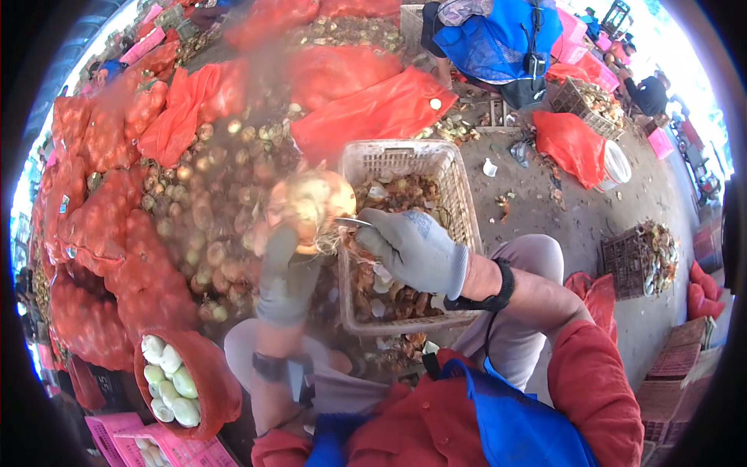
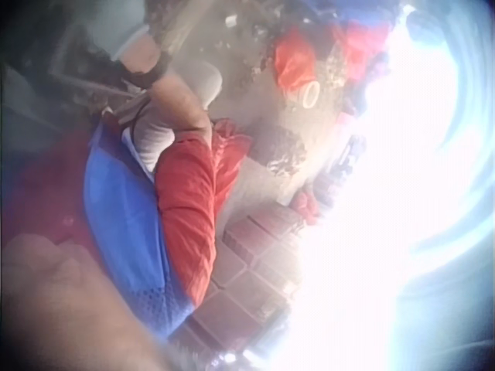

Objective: The person peels onions using a paring knife and places the cleaned onions into a basket or a pile while sorting through large bags of produce.

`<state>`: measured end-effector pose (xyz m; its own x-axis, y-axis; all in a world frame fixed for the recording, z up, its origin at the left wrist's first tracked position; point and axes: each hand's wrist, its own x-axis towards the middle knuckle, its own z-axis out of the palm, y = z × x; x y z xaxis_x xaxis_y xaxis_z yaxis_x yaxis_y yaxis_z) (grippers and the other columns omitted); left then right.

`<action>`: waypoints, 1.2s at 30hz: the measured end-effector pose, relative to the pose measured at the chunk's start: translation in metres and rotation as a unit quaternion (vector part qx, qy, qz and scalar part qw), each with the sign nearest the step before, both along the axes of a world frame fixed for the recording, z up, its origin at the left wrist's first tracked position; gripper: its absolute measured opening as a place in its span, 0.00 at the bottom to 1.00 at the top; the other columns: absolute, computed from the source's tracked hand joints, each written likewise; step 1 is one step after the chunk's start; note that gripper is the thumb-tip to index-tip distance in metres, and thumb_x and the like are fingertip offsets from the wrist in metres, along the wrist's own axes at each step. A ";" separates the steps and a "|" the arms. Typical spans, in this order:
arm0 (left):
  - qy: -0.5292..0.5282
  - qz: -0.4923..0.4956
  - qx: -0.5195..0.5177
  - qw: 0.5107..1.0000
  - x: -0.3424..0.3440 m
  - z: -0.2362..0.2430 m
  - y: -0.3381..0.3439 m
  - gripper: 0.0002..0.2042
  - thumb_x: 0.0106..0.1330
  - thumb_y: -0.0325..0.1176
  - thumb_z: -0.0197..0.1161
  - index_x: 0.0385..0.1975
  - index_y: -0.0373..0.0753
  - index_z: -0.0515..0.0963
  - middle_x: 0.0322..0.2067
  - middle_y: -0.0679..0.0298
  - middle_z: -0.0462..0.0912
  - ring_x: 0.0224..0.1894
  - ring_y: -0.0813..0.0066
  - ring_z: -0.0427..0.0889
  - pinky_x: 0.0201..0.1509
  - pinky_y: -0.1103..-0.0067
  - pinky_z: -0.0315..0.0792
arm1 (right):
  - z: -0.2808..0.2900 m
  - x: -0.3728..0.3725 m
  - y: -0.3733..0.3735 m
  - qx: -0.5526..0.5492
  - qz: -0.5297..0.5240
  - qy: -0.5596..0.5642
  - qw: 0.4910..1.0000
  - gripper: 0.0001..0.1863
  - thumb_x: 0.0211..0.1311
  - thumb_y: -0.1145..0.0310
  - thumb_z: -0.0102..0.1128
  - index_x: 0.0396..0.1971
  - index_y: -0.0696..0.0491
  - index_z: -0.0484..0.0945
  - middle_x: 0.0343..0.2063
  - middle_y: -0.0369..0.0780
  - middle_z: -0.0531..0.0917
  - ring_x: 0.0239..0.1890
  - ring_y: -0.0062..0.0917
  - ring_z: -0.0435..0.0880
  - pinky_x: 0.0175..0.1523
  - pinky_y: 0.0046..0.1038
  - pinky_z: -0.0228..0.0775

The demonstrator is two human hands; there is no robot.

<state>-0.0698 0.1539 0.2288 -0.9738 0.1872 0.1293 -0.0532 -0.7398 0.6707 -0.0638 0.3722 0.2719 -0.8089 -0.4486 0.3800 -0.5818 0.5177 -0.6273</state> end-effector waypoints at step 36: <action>0.093 0.193 -0.329 0.920 -0.017 -0.029 0.016 0.36 0.71 0.44 0.63 0.74 0.38 0.56 0.69 0.53 0.66 0.68 0.60 0.70 0.71 0.64 0.65 | 0.026 -0.019 0.012 -0.305 0.029 -0.374 0.875 0.31 0.68 0.41 0.62 0.49 0.58 0.77 0.20 0.31 0.77 0.21 0.14 0.77 0.23 0.21 0.67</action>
<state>-0.0873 0.1700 0.1999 -0.9566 -0.0714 0.2824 0.2890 -0.1095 0.9511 -0.0832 0.3838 0.2983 -0.9162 -0.3957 -0.0636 0.0965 -0.0637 -0.9933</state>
